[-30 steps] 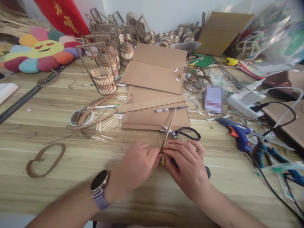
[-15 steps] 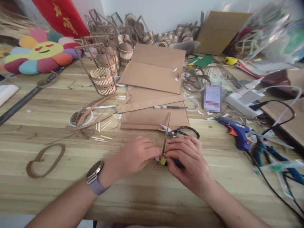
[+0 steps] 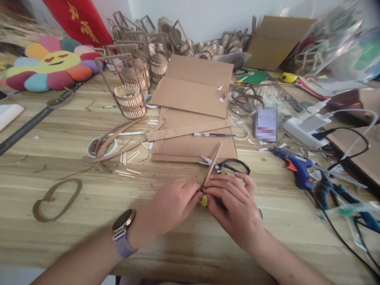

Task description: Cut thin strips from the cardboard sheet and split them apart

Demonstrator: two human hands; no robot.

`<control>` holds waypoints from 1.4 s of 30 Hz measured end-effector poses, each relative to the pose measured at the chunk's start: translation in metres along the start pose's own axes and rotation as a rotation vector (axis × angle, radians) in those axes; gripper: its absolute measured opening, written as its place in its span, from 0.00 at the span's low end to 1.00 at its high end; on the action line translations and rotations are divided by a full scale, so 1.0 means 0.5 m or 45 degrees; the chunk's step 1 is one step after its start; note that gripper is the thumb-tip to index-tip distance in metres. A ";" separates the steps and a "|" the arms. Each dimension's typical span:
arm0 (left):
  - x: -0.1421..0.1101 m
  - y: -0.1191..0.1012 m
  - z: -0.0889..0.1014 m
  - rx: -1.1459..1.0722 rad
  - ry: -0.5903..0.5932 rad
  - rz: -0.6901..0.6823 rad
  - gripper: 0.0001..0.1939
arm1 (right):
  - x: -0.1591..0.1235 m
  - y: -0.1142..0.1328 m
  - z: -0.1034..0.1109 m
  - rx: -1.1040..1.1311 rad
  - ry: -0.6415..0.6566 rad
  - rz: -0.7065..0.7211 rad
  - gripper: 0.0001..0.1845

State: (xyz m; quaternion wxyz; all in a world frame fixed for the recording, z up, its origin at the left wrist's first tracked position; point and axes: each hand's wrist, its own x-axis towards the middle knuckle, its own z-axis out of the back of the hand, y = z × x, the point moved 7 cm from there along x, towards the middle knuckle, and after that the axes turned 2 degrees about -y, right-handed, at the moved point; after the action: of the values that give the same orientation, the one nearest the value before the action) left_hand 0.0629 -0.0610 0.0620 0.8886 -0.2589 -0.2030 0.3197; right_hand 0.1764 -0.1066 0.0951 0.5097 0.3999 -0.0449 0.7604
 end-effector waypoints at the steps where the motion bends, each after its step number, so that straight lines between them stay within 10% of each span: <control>1: 0.000 0.000 -0.001 0.000 -0.009 -0.010 0.14 | 0.000 -0.002 0.000 0.010 0.003 -0.011 0.07; 16: 0.001 0.001 0.003 -0.227 0.021 -0.101 0.14 | 0.013 -0.008 0.013 0.292 0.044 0.069 0.10; 23: 0.001 0.033 -0.002 -0.560 0.031 0.303 0.16 | -0.003 0.014 0.050 -0.153 -0.188 0.167 0.13; 30: 0.004 0.032 0.003 -0.775 -0.001 0.394 0.19 | 0.000 -0.028 0.013 0.032 0.004 -0.087 0.03; 42: -0.006 -0.006 0.011 -0.411 -0.075 0.128 0.14 | -0.005 -0.023 0.002 0.304 -0.014 -0.211 0.05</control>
State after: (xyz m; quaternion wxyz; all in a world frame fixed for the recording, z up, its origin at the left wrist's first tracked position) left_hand 0.0593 -0.0633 0.0676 0.8119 -0.3986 -0.2645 0.3346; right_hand 0.1867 -0.1031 0.0902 0.5193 0.4643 0.0762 0.7134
